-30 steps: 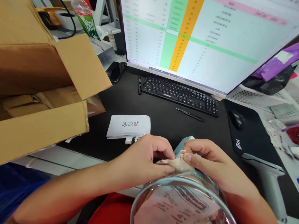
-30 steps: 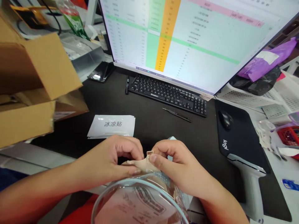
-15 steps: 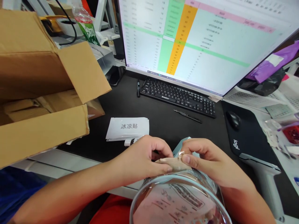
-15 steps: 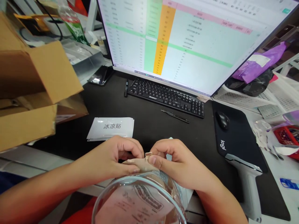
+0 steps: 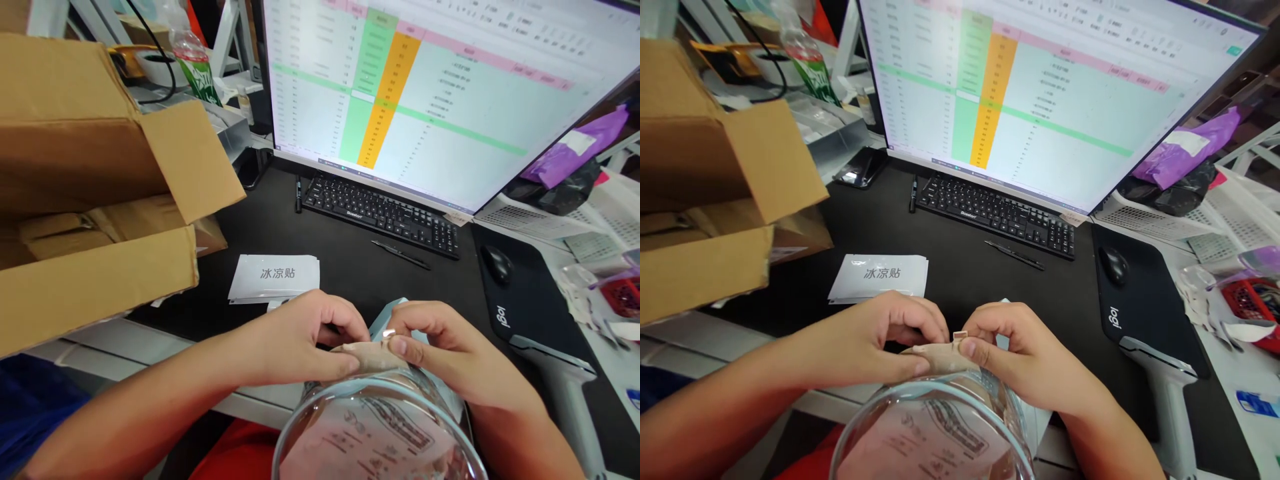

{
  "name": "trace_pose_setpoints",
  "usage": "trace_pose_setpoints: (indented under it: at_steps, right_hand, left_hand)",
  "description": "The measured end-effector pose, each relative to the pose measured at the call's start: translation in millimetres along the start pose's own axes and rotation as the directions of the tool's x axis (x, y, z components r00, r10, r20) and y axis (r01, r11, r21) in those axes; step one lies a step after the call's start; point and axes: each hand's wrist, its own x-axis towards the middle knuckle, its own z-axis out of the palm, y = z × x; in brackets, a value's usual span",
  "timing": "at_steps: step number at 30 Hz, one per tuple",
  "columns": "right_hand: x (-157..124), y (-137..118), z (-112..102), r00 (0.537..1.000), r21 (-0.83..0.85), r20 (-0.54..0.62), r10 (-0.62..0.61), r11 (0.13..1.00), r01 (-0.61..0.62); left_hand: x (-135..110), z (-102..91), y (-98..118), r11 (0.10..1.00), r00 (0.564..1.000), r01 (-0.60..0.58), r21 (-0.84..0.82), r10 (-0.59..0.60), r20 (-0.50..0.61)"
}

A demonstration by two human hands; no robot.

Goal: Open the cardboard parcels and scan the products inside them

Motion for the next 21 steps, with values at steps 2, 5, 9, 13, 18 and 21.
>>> trace_pose_setpoints:
  at_steps: [2,5,9,13,18,21]
  right_hand:
    - [-1.6,-1.6,-0.4,1.000,-0.058,-0.004,-0.011,0.998,0.011]
    - [-3.2,-4.5,-1.2,0.999,-0.198,-0.001,-0.037,0.979,0.037]
    - [-3.3,-5.7,-1.6,0.999,-0.299,0.000,-0.049,0.953,0.047]
    - [-3.0,-3.7,-1.2,0.999,-0.324,-0.013,-0.049,0.945,0.042]
    - [-2.8,-2.8,-1.8,0.999,-0.301,-0.015,-0.049,0.953,0.043]
    - [-2.7,-3.3,-2.7,0.998,-0.284,-0.013,-0.053,0.958,0.047]
  left_hand:
    - [-4.5,-5.7,4.9,1.000,0.998,0.015,-0.019,-0.014,0.069]
    - [-11.1,-11.8,8.7,0.999,0.988,0.051,0.013,-0.052,0.147]
    - [-14.2,-12.0,4.8,0.995,0.992,0.053,0.082,-0.062,0.109]
    - [-12.9,-8.4,0.1,0.985,0.999,0.010,0.173,-0.018,0.041]
    - [-12.2,-6.9,4.3,0.958,0.996,0.036,0.285,-0.057,0.069]
    - [-11.9,-6.9,6.1,0.955,0.993,0.037,0.293,-0.068,0.095]
